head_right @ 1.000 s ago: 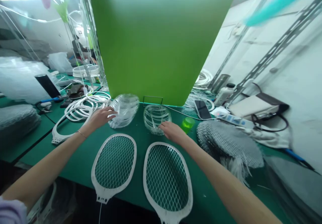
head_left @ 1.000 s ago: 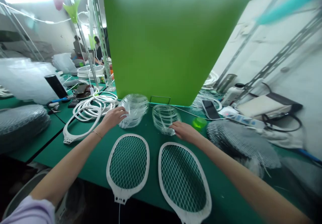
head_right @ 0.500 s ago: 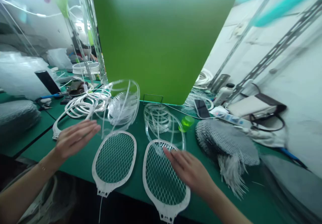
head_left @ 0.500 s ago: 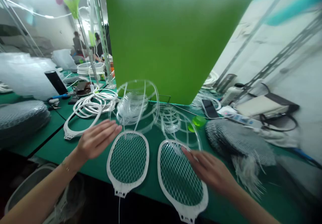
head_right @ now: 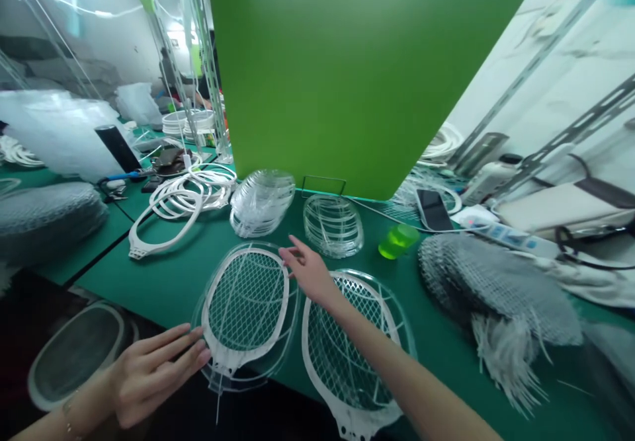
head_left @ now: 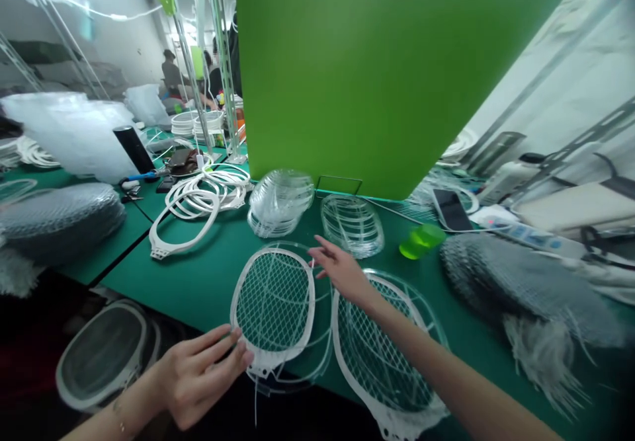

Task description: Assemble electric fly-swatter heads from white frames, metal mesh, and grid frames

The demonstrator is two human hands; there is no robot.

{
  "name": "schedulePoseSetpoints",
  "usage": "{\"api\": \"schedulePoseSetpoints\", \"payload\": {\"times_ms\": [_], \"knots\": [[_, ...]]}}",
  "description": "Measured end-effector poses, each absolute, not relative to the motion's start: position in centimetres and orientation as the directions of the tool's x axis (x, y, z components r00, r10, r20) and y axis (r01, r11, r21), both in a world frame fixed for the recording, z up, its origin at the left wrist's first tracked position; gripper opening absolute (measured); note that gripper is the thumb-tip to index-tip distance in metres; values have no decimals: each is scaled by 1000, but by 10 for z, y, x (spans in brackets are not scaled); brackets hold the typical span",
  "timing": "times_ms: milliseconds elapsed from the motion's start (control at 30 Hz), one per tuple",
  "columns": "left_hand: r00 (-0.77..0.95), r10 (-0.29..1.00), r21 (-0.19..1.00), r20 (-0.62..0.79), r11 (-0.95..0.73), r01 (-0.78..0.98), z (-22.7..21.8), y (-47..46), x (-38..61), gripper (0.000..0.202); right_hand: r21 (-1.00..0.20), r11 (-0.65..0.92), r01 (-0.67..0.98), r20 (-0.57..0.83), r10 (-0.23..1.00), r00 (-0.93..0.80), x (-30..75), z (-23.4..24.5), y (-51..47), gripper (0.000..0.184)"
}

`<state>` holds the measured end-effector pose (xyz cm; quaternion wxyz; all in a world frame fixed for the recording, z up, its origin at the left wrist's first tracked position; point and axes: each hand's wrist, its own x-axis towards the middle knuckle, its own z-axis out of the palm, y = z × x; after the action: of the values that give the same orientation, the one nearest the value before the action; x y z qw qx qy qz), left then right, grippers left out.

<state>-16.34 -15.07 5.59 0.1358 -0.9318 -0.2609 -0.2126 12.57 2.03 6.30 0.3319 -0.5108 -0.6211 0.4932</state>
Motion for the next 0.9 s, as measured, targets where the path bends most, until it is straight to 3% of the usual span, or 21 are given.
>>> {"api": "schedulePoseSetpoints", "payload": {"times_ms": [100, 233, 300, 400, 633, 900], "knots": [[756, 439, -123, 485, -822, 556, 61, -137, -164, 29, -958, -138, 251, -214, 927, -307, 85, 42, 54, 29], [641, 648, 9, 411, -706, 708, 82, -85, -148, 65, -944, -113, 308, -206, 935, -289, 70, 16, 70, 21], [522, 786, 77, 330, -574, 815, 81, -50, -135, 51, -929, -73, 362, -187, 938, -290, 68, 11, 71, 22], [465, 864, 95, 195, -489, 867, 59, -7, -120, 44, -886, 36, 463, -114, 950, -291, 66, 8, 69, 22], [463, 862, 119, 205, -492, 863, 22, 13, -117, 37, -654, 354, 669, 146, 926, -347, 66, 1, 57, 21], [537, 825, 150, 176, -562, 814, 21, 13, -118, 41, -388, 478, 788, 160, 877, -453, 62, -2, 51, 24]]}}
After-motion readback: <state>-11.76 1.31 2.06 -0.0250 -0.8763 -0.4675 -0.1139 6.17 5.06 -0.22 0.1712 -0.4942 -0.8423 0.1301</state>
